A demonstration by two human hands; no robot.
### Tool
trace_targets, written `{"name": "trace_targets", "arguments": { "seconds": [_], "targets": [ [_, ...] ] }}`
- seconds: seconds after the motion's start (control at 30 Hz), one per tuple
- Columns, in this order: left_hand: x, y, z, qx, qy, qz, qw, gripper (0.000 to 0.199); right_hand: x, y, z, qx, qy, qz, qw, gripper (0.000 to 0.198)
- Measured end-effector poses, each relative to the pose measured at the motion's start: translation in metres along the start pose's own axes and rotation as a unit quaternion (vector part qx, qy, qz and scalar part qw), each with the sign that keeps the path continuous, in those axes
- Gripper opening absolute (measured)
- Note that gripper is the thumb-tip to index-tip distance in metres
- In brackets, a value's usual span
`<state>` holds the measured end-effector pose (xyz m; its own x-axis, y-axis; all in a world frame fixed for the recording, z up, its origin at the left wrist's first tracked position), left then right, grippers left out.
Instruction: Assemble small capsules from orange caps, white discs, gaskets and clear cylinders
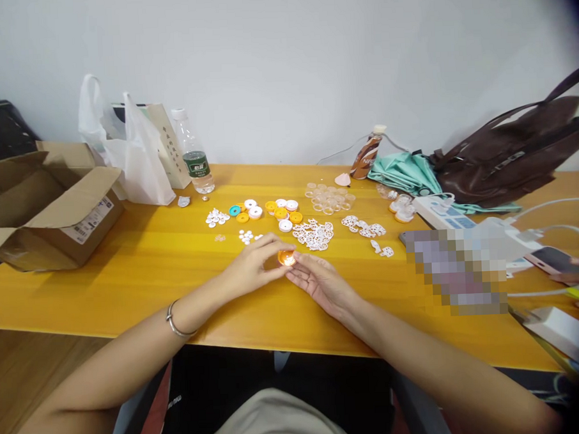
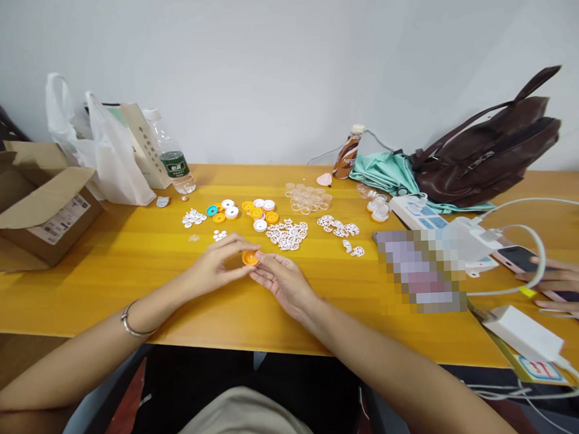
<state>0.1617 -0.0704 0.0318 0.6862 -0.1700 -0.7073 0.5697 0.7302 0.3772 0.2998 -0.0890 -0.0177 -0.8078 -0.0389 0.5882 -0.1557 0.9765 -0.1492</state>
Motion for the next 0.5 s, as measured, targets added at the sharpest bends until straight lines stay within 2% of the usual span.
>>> {"name": "trace_targets", "arguments": {
  "seconds": [0.1,0.2,0.27,0.33,0.5],
  "targets": [
    [0.003,-0.002,-0.002,-0.022,-0.005,0.001,1.0,0.03,-0.003,0.001,0.0,0.012,-0.062,-0.017,0.998,0.017],
    [0.004,-0.004,-0.005,-0.041,0.024,-0.02,0.999,0.027,-0.006,0.006,-0.003,0.001,-0.193,-0.058,0.979,0.021],
    [0.005,-0.005,-0.006,-0.054,0.049,-0.049,0.996,0.024,-0.009,0.01,-0.012,-0.054,-0.308,-0.065,0.948,0.024],
    [0.006,-0.006,-0.007,-0.064,0.071,-0.078,0.992,0.023,-0.015,0.015,-0.029,-0.134,-0.392,-0.035,0.91,0.026],
    [0.009,-0.008,-0.01,-0.059,0.103,-0.113,0.986,0.022,-0.051,0.021,-0.099,-0.296,-0.444,0.082,0.842,0.027]
  ]
}}
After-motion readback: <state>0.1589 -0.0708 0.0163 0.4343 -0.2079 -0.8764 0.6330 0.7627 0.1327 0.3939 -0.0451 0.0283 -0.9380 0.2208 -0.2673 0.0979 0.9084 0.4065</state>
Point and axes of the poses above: each hand's wrist, its own y-axis towards the middle knuckle, its own x-axis out of the palm, z = x × y, the point moved 4 cm from there along y, towards the middle knuckle, and after that the axes turned 9 degrees about -x, right-handed, at the moved point
